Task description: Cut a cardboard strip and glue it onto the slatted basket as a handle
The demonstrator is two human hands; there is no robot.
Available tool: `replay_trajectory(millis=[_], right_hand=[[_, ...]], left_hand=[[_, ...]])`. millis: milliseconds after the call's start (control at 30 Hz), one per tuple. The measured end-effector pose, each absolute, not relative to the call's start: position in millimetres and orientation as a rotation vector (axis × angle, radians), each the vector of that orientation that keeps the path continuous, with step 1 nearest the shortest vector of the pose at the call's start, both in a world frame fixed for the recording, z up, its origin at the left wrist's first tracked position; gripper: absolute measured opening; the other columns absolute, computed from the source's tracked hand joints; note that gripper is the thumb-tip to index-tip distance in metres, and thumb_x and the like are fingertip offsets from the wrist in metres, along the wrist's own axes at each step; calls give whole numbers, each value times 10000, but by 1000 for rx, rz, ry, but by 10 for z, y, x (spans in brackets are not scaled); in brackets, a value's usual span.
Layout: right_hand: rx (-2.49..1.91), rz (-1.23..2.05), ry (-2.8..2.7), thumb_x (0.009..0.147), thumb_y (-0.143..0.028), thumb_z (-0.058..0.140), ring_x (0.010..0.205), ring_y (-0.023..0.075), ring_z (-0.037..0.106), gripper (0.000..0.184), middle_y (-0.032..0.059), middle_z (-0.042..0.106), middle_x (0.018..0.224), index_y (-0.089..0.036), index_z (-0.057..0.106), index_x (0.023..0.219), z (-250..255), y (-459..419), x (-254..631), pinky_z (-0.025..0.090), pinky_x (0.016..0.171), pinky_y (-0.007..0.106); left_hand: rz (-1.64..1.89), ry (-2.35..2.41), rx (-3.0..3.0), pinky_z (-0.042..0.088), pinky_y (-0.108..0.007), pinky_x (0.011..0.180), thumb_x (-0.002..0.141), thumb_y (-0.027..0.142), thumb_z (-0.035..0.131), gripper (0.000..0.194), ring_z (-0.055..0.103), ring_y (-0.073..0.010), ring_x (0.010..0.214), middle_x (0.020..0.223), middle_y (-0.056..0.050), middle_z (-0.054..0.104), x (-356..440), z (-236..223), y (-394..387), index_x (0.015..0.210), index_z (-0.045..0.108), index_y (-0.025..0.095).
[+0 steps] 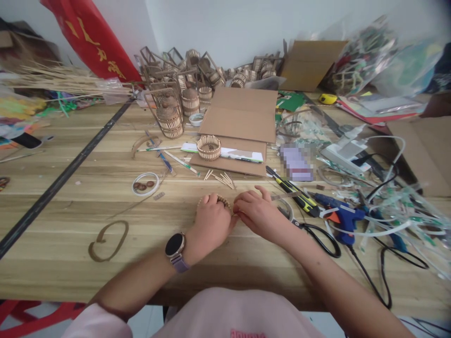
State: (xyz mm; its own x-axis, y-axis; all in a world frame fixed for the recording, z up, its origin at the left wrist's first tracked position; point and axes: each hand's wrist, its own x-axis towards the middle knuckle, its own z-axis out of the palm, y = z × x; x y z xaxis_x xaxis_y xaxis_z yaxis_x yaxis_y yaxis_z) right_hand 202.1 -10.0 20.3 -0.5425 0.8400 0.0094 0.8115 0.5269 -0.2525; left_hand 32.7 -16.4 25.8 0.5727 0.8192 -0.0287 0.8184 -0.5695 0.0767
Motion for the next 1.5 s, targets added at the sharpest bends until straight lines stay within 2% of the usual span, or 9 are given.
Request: replay_trajectory(millis=[200, 433, 667, 800, 933, 1033, 1200, 1367, 1500], right_hand=[[-1403, 346, -2590, 851, -65, 461, 1085, 237, 591, 238, 95, 653, 1136, -202, 648, 905, 186, -93, 2002, 194, 1121, 559], [-1497, 353, -2518, 811, -84, 463, 1255, 274, 518, 239, 144, 587, 1336, -194, 669, 865, 155, -88, 1961, 175, 1123, 598], [-1633, 334, -2487, 817, -166, 503, 1309, 311, 481, 213, 204, 502, 1441, -189, 691, 915, 224, -194, 1897, 171, 1102, 653], [-1570, 309, -2512, 833, -238, 538, 1323, 320, 468, 212, 214, 500, 1446, -197, 689, 977, 236, -297, 1915, 189, 1092, 662], [-1647, 161, -2445, 845, -290, 559, 1348, 349, 436, 377, 231, 508, 1437, -153, 622, 1190, 215, -384, 2033, 168, 1090, 686], [-1654, 65, -2412, 857, -308, 575, 1350, 357, 428, 386, 182, 567, 1391, -186, 604, 1222, 219, -471, 2152, 138, 1092, 695], [-1551, 75, -2430, 889, -254, 591, 1277, 316, 502, 80, 45, 721, 1112, -262, 669, 873, 218, -616, 2238, 94, 1111, 648], [-1497, 88, -2426, 907, -182, 565, 1195, 282, 565, 179, 7, 742, 954, -241, 634, 753, 176, -603, 2221, 63, 1116, 609], [-1491, 82, -2445, 898, -168, 586, 1201, 296, 563, 150, 16, 740, 962, -222, 633, 766, 159, -528, 2213, 67, 1113, 614]], left_hand=[[53, 1445, 2685, 376, -421, 786, 982, 258, 445, 299, 554, -287, 950, 905, -119, 713, 344, 249, -190, 918, 710, 135], [37, 1477, 2655, 377, -422, 794, 994, 232, 414, 309, 547, -284, 958, 900, -120, 706, 337, 259, -212, 927, 702, 143], [-4, 1389, 2716, 366, -422, 779, 975, 186, 437, 264, 535, -284, 942, 902, -102, 699, 310, 256, -209, 939, 697, 158], [70, 1331, 2784, 347, -425, 773, 985, 236, 446, 264, 524, -287, 940, 905, -97, 701, 273, 223, -222, 944, 695, 161], [24, 1225, 2843, 335, -427, 795, 986, 259, 469, 264, 522, -280, 947, 879, -87, 703, 231, 221, -275, 883, 694, 168], [-22, 1189, 2881, 336, -429, 814, 973, 287, 510, 233, 524, -284, 964, 879, -89, 695, 171, 223, -345, 884, 688, 166], [-14, 1182, 2929, 343, -432, 861, 939, 335, 586, 196, 533, -279, 962, 879, -82, 682, 30, 193, -443, 857, 685, 186], [19, 1264, 2826, 387, -418, 881, 891, 401, 649, 241, 565, -267, 938, 925, -69, 678, 27, 219, -503, 900, 657, 160], [44, 1444, 2669, 418, -414, 799, 915, 490, 578, 339, 586, -273, 897, 888, -76, 679, 125, 219, -536, 888, 646, 159]])
